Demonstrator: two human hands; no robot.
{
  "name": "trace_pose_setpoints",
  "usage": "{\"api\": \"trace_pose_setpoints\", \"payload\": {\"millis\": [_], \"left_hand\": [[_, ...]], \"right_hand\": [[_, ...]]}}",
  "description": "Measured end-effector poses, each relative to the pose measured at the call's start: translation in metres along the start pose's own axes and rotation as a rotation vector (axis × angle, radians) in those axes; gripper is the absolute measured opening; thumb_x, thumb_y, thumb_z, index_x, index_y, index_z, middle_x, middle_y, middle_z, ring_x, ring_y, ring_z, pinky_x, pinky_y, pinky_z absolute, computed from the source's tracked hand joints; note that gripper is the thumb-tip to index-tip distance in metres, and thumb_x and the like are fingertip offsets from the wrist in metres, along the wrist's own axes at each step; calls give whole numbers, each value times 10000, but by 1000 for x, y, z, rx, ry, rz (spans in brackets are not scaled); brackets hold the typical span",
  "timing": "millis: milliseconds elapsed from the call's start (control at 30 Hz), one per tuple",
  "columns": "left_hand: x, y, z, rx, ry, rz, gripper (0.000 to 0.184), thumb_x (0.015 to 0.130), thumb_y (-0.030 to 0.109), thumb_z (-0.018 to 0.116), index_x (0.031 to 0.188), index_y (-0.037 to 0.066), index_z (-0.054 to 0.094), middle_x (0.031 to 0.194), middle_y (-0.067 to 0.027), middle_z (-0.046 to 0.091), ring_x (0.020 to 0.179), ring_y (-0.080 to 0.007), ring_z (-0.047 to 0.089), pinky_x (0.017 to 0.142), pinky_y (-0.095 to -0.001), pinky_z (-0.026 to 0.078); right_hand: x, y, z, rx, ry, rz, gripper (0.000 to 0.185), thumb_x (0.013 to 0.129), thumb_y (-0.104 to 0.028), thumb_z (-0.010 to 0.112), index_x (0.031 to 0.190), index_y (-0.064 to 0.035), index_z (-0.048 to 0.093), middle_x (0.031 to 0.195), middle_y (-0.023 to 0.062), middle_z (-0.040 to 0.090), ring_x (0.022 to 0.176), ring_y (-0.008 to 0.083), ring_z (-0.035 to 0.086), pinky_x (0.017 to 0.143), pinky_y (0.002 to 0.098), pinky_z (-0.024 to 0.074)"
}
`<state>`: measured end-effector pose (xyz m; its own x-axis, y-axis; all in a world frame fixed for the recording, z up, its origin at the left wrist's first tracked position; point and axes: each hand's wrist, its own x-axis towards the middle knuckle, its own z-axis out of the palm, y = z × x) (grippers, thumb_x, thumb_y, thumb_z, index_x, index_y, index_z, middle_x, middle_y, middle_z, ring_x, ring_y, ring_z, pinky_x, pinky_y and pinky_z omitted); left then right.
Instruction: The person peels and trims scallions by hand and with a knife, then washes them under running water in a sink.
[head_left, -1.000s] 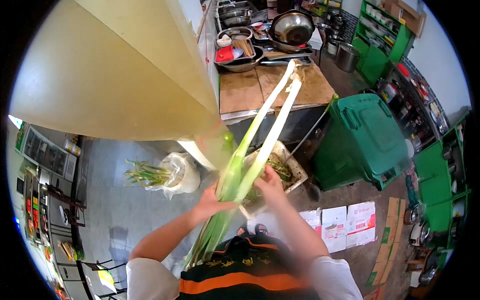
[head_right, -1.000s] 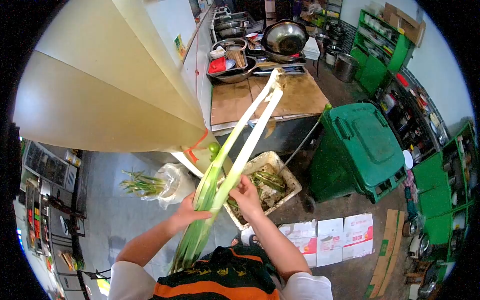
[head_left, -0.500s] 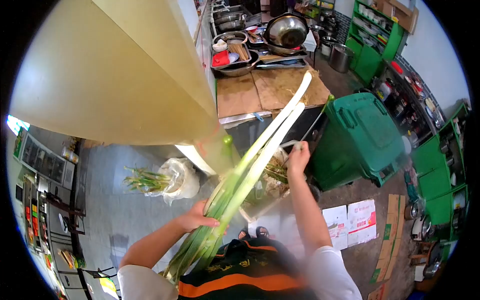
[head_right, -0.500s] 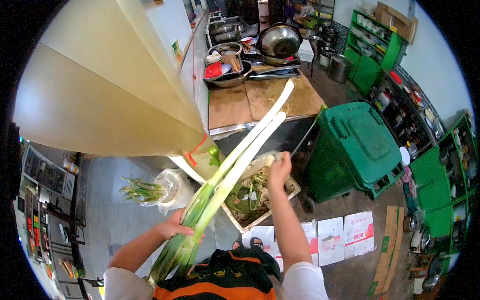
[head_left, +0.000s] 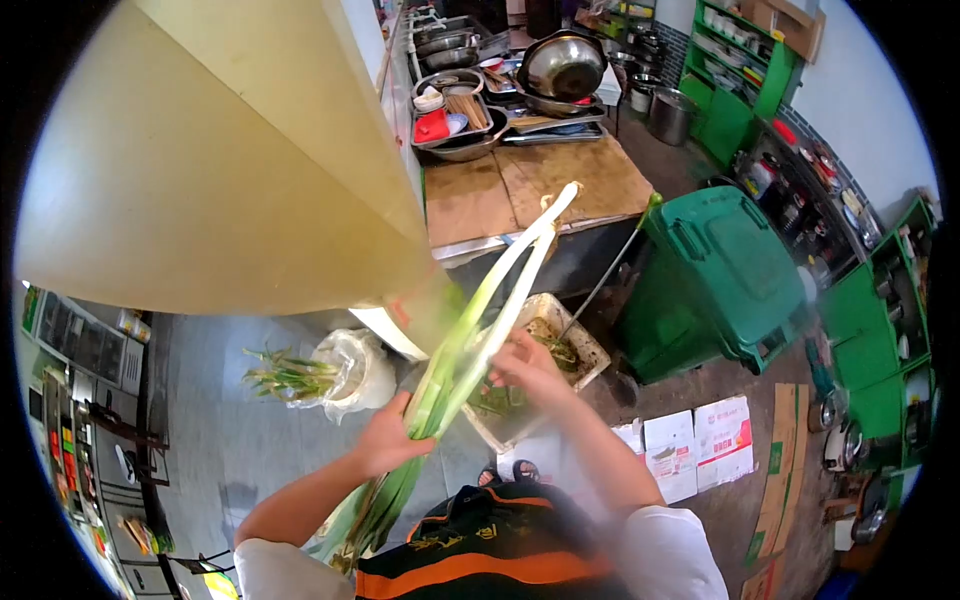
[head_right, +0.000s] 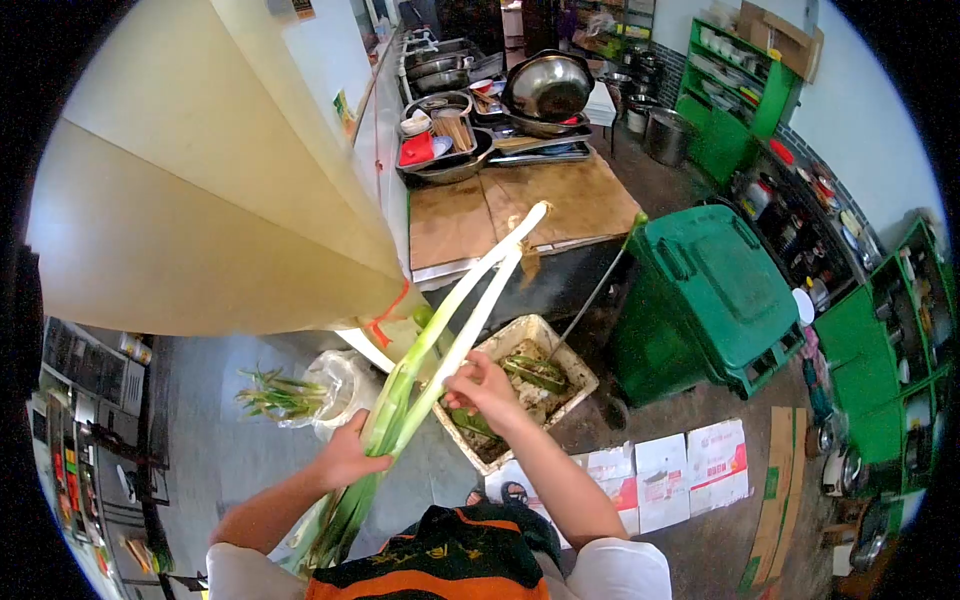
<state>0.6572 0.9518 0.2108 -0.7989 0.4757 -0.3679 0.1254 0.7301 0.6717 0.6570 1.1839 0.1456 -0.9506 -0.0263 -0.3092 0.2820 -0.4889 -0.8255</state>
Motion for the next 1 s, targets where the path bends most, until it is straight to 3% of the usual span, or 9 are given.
{"api": "trace_pose_setpoints", "payload": {"millis": [100,400,500,633,700,833,900,933,1000], "left_hand": [[5,-1,2,-48,31,75,488,577,206,674,953,20,426,803,-154,549,749,-210,551,688,-300,427],[16,0,-1,29,44,110,480,569,183,671,948,23,422,761,-155,558,709,-213,568,656,-307,440],[20,-2,-3,-13,2,117,538,568,197,673,1014,19,430,828,-180,559,771,-278,563,692,-335,437],[23,-29,-13,-485,-254,195,679,579,105,690,1164,13,358,996,-91,519,912,-174,505,796,-298,404],[17,-29,-19,-698,-405,76,755,576,70,703,1218,13,309,1043,-68,497,945,-151,483,831,-287,383],[5,-24,-25,-554,-344,98,734,581,91,700,1207,7,324,1040,-77,497,937,-140,486,815,-275,390],[4,-21,-25,-310,-227,220,672,579,112,699,1157,13,371,999,-77,517,902,-122,498,772,-275,415],[4,-20,-24,-313,-223,218,672,579,112,699,1157,13,371,999,-77,517,902,-122,498,772,-275,415],[6,-18,-18,-200,-176,212,566,588,161,689,1067,30,418,910,-112,551,817,-164,542,716,-299,432]], "right_hand": [[9,10,-3,-3,68,-65,219,705,-27,519,915,14,472,683,50,531,525,101,515,456,189,403],[8,-2,1,-71,190,-135,179,692,-45,529,865,-1,529,713,41,543,581,104,517,511,213,415],[17,6,-7,-9,160,-270,139,698,-36,509,831,-7,539,718,43,546,627,106,519,557,231,419],[24,-3,-34,-37,196,-343,70,713,-41,488,763,-34,537,731,39,540,646,107,508,582,227,409],[42,-5,-69,-223,247,-593,52,719,-37,483,702,-19,529,789,38,532,646,104,491,579,212,392],[60,-19,-115,-455,634,-445,176,750,-86,504,907,-11,533,841,53,538,792,139,496,703,255,401],[59,-18,-107,-1020,845,-738,305,794,-188,515,1047,-22,488,1001,109,523,946,196,461,791,281,371],[54,-16,-106,-741,658,-504,420,823,-341,474,1113,-38,445,1134,144,451,1055,225,401,864,328,329],[22,-36,-59,143,203,-222,494,833,-439,407,1132,-46,423,1161,143,424,1056,236,407,877,395,322]]}}
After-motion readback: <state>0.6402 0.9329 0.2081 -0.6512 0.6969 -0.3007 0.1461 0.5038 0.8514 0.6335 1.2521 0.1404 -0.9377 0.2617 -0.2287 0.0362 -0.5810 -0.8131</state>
